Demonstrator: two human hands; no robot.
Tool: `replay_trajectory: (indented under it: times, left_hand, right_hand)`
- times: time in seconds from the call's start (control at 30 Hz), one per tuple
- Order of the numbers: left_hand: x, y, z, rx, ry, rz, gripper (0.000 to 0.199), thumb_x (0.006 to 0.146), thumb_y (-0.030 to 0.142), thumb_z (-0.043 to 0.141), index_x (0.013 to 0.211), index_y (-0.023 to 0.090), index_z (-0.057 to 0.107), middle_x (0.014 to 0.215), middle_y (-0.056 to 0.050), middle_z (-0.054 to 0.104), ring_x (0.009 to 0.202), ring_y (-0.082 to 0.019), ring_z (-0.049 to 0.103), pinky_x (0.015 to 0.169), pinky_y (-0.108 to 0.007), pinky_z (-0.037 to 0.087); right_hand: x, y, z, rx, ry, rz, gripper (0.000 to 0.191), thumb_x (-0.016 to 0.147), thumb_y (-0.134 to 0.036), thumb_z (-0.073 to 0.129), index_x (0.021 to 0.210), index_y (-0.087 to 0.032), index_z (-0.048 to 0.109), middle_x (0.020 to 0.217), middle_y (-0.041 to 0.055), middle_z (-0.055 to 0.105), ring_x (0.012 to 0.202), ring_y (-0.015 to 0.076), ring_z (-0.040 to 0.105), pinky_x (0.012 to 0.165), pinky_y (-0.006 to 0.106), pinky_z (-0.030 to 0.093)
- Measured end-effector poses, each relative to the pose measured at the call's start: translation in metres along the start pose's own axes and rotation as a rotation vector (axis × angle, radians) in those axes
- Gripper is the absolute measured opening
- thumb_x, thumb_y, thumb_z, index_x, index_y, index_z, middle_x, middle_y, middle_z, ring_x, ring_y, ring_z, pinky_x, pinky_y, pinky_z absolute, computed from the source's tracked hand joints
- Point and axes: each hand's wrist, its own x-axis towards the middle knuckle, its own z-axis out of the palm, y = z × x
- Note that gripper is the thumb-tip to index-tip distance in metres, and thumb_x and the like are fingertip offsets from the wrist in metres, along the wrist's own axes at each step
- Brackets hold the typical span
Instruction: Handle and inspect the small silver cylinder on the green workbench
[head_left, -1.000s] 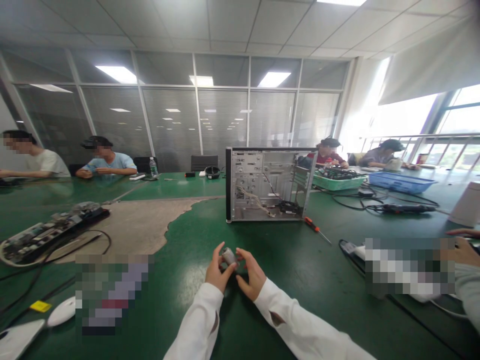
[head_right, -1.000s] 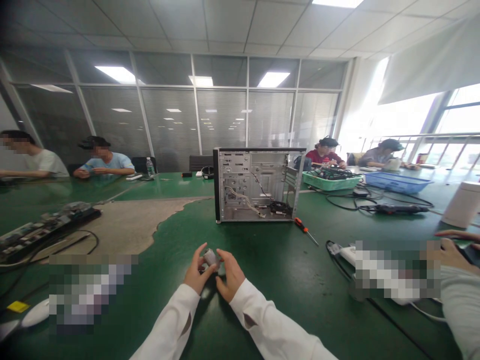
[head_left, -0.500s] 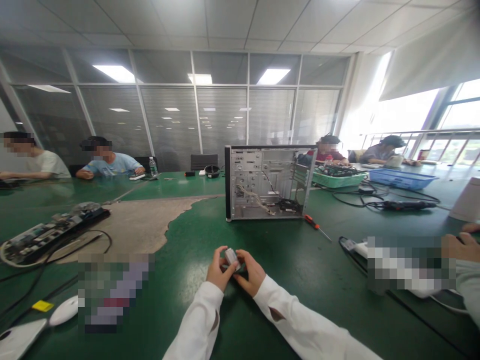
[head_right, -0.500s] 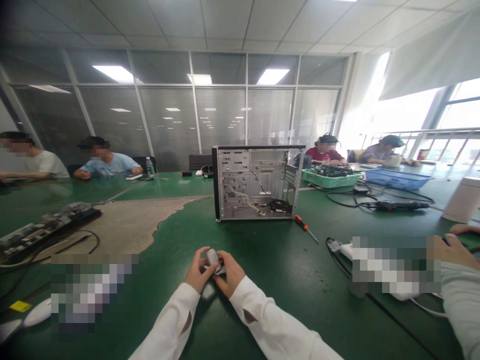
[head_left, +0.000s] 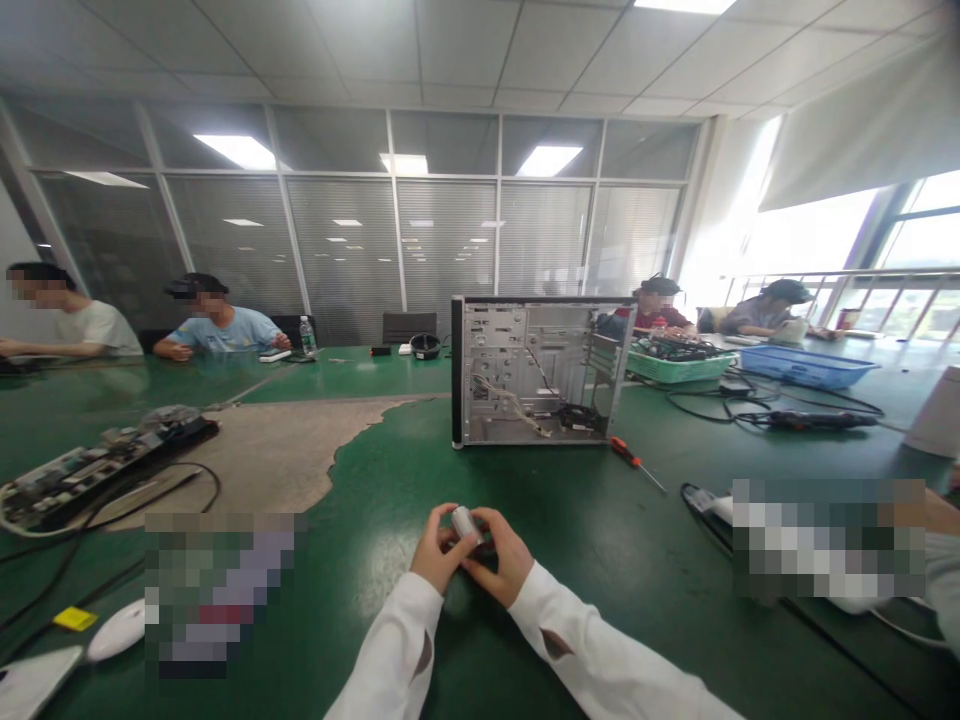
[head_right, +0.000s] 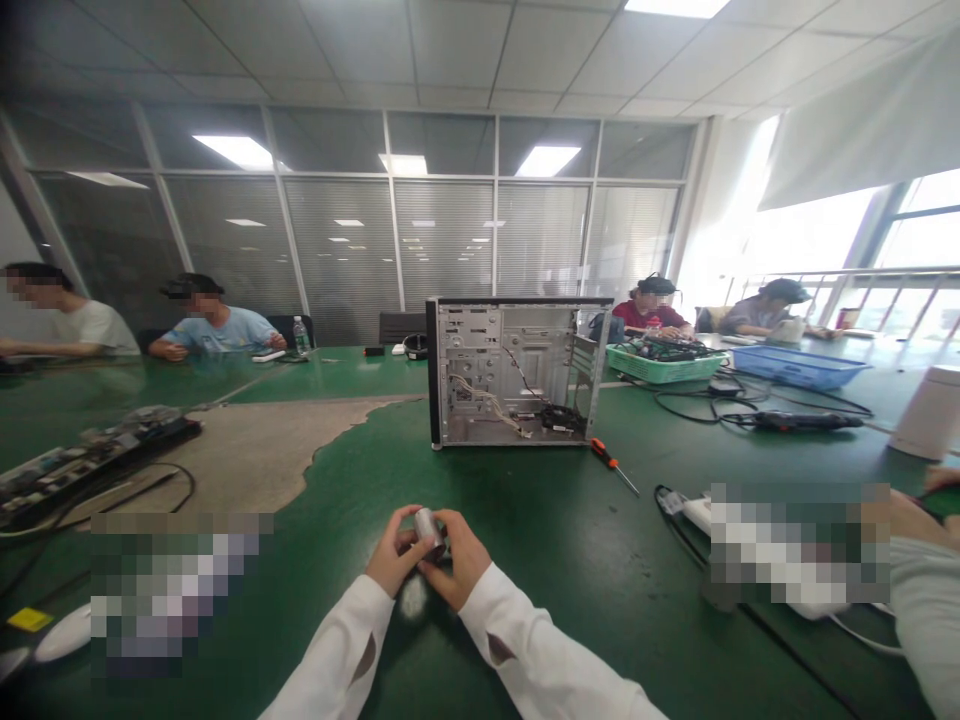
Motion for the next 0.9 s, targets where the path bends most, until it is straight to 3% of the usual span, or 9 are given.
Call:
replay_trajectory:
  times: [0.27, 0.47, 0.67, 0.77, 0.9]
  left_hand:
    - [0.001, 0.002, -0.003, -0.286, -0.078, -0.098, 0.064, 0.052, 0.041, 0.063, 0.103, 0.015, 0.035, 0.067, -0.003, 0.063, 0.064, -0.017, 0.059, 0.065, -0.03, 0.041]
    - [0.004, -0.002, -0.006, -0.327, -0.061, -0.143, 0.069, 0.05, 0.04, 0.065, 0.108, 0.012, 0.039, 0.069, -0.005, 0.064, 0.07, -0.018, 0.058, 0.065, -0.03, 0.038]
    - [0.006, -0.004, -0.002, -0.383, -0.123, -0.168, 0.077, 0.051, 0.04, 0.063, 0.116, 0.014, 0.032, 0.089, -0.011, 0.061, 0.083, -0.022, 0.054, 0.065, -0.03, 0.04]
    - [0.005, -0.001, -0.001, -0.308, -0.073, -0.069, 0.068, 0.051, 0.035, 0.064, 0.113, 0.019, 0.04, 0.109, -0.01, 0.051, 0.101, -0.024, 0.045, 0.077, -0.033, 0.038]
    - [0.0, 0.007, 0.001, -0.174, -0.075, 0.086, 0.061, 0.055, 0.027, 0.063, 0.111, 0.019, 0.042, 0.12, -0.008, 0.042, 0.111, -0.023, 0.034, 0.093, -0.035, 0.027]
  right_hand:
    - [0.002, 0.008, 0.003, 0.077, 0.083, 0.147, 0.035, 0.062, -0.025, 0.054, 0.095, -0.019, 0.043, 0.081, 0.0018, 0.054, 0.064, 0.0115, 0.052, 0.058, 0.024, 0.045]
    - [0.002, 0.027, 0.013, 0.263, 0.184, 0.296, 0.028, 0.065, -0.031, 0.053, 0.089, -0.02, 0.046, 0.078, 0.0018, 0.057, 0.068, 0.0139, 0.054, 0.055, 0.024, 0.045]
    - [0.008, 0.039, 0.016, 0.768, 0.306, 0.579, 0.034, 0.057, -0.042, 0.06, 0.078, -0.017, 0.047, 0.071, 0.0019, 0.057, 0.06, 0.0145, 0.056, 0.043, 0.022, 0.041]
    - [0.013, 0.039, 0.013, 1.063, 0.328, 0.766, 0.034, 0.053, -0.038, 0.065, 0.071, -0.017, 0.046, 0.065, 0.0004, 0.059, 0.055, 0.0133, 0.057, 0.041, 0.02, 0.039]
    - [0.016, 0.03, 0.006, 1.347, 0.237, 0.985, 0.032, 0.061, -0.038, 0.06, 0.079, -0.013, 0.05, 0.067, 0.0065, 0.063, 0.055, 0.0112, 0.057, 0.046, 0.019, 0.041]
